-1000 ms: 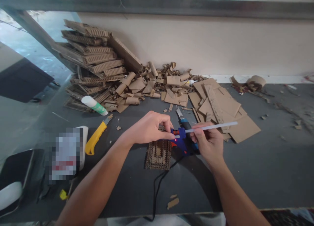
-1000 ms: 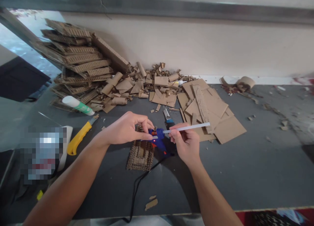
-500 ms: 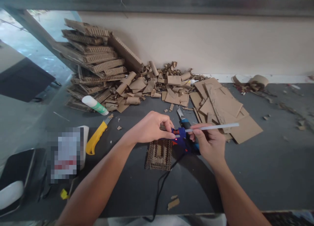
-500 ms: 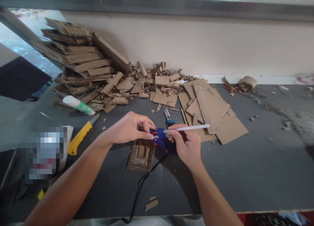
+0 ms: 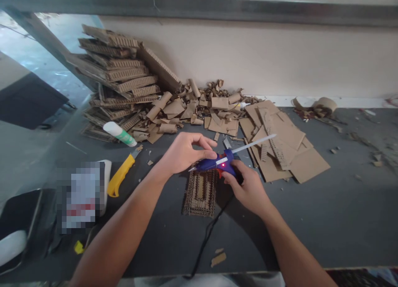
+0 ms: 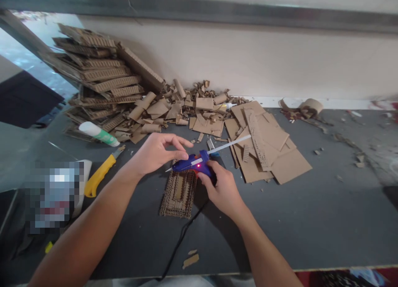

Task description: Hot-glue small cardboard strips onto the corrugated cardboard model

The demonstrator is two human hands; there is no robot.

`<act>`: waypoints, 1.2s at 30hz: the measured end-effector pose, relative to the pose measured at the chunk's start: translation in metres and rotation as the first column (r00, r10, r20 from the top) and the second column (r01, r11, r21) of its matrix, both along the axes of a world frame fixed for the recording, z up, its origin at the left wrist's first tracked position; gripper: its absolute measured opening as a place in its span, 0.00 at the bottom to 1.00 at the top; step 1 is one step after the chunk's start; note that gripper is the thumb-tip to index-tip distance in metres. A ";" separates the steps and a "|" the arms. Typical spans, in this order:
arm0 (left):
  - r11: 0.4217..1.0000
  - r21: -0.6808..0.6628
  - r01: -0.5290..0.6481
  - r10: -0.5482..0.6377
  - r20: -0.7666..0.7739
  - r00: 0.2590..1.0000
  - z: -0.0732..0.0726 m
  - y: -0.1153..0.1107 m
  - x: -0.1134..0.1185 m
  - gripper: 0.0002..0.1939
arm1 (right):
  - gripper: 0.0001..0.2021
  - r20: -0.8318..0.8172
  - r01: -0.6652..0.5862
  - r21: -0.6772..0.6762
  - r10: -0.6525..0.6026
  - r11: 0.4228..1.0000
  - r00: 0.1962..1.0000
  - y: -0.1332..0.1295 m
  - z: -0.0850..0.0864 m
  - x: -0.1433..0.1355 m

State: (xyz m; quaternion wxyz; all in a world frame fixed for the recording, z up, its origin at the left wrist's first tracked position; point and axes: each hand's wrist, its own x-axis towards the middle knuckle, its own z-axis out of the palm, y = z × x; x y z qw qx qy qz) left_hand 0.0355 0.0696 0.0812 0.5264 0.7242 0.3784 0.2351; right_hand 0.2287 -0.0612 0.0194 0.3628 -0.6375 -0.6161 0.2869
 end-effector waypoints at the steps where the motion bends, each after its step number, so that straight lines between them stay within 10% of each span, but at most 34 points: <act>1: 0.998 0.050 -0.032 0.032 -0.004 0.999 0.002 0.003 -0.005 0.14 | 0.13 -0.024 0.031 -0.017 -0.031 0.999 0.999 0.000 -0.002 0.000; 16: 0.989 -0.089 -0.122 0.125 0.024 0.992 0.016 0.014 -0.032 0.13 | 0.18 0.010 0.418 0.179 -0.426 0.891 0.905 0.010 -0.001 0.006; 29: 0.966 -0.258 0.013 -0.032 -0.071 0.997 0.003 0.017 -0.030 0.18 | 0.19 0.125 0.405 0.198 -0.433 0.893 0.893 0.009 -0.011 0.006; 36: 0.992 -0.102 0.073 -0.086 -0.127 0.988 -0.001 0.020 -0.031 0.11 | 0.19 0.131 0.409 0.201 -0.438 0.890 0.889 0.007 -0.010 0.003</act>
